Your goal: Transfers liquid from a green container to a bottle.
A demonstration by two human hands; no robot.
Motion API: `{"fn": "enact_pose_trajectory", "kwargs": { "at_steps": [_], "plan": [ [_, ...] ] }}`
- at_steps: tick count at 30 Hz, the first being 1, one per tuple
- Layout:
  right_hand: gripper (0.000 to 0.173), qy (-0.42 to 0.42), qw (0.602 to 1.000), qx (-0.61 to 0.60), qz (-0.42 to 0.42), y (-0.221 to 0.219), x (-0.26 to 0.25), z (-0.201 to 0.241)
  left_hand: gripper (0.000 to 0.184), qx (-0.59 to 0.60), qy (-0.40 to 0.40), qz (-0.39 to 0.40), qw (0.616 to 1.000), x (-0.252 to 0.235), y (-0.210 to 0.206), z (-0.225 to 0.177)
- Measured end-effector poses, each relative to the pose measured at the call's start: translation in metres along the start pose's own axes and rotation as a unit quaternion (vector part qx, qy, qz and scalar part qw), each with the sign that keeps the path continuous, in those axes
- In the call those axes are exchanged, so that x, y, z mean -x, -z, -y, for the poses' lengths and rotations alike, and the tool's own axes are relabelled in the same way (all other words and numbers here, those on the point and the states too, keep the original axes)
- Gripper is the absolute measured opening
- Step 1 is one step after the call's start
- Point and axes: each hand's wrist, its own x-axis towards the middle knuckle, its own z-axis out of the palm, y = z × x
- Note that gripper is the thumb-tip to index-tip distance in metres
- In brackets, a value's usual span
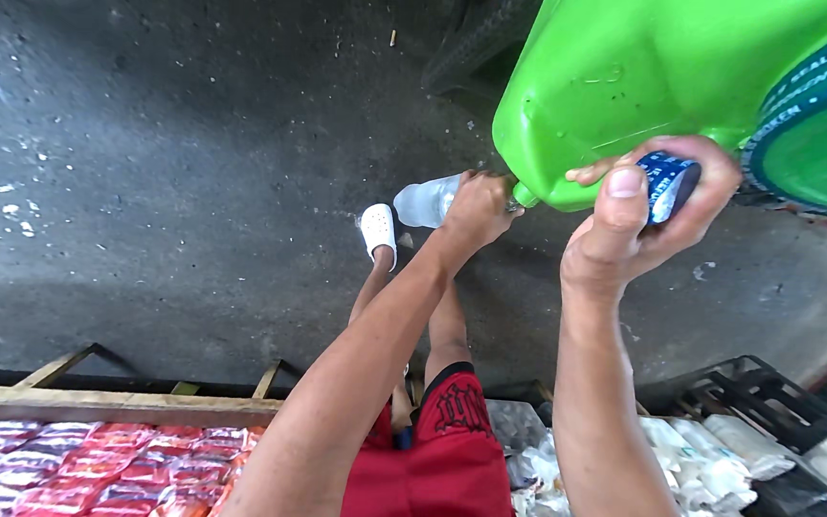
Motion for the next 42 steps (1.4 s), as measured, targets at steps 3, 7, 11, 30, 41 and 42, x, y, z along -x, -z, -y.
{"fn": "enact_pose_trajectory", "kwargs": {
  "at_steps": [3, 7, 11, 30, 41, 42],
  "plan": [
    [0.034, 0.002, 1.000, -0.004, 0.000, 0.0000, -0.0001, -0.0003, 0.027, -0.002, 0.001, 0.003, 1.000, 0.0000, -0.0002, -0.0003],
    [0.035, 0.003, 1.000, -0.009, 0.004, 0.0012, 0.0005, -0.0010, 0.028, 0.000, 0.004, 0.002, 1.000, -0.0004, -0.0018, 0.0005],
    [0.035, 0.003, 1.000, -0.010, 0.003, 0.0010, 0.0007, -0.0010, 0.030, -0.003, 0.000, 0.003, 1.000, -0.0008, -0.0016, 0.0009],
    [0.034, 0.002, 1.000, -0.006, 0.004, 0.0009, 0.0006, -0.0005, 0.028, -0.002, -0.011, -0.015, 1.000, 0.0002, -0.0025, 0.0011],
    [0.034, 0.003, 1.000, -0.007, 0.002, 0.0008, 0.0001, -0.0005, 0.028, 0.003, 0.000, 0.001, 1.000, -0.0004, -0.0003, -0.0004],
    [0.034, 0.002, 1.000, -0.008, 0.001, 0.0006, 0.0000, -0.0003, 0.028, 0.001, 0.000, 0.000, 1.000, -0.0005, -0.0006, -0.0003]
  ]
}}
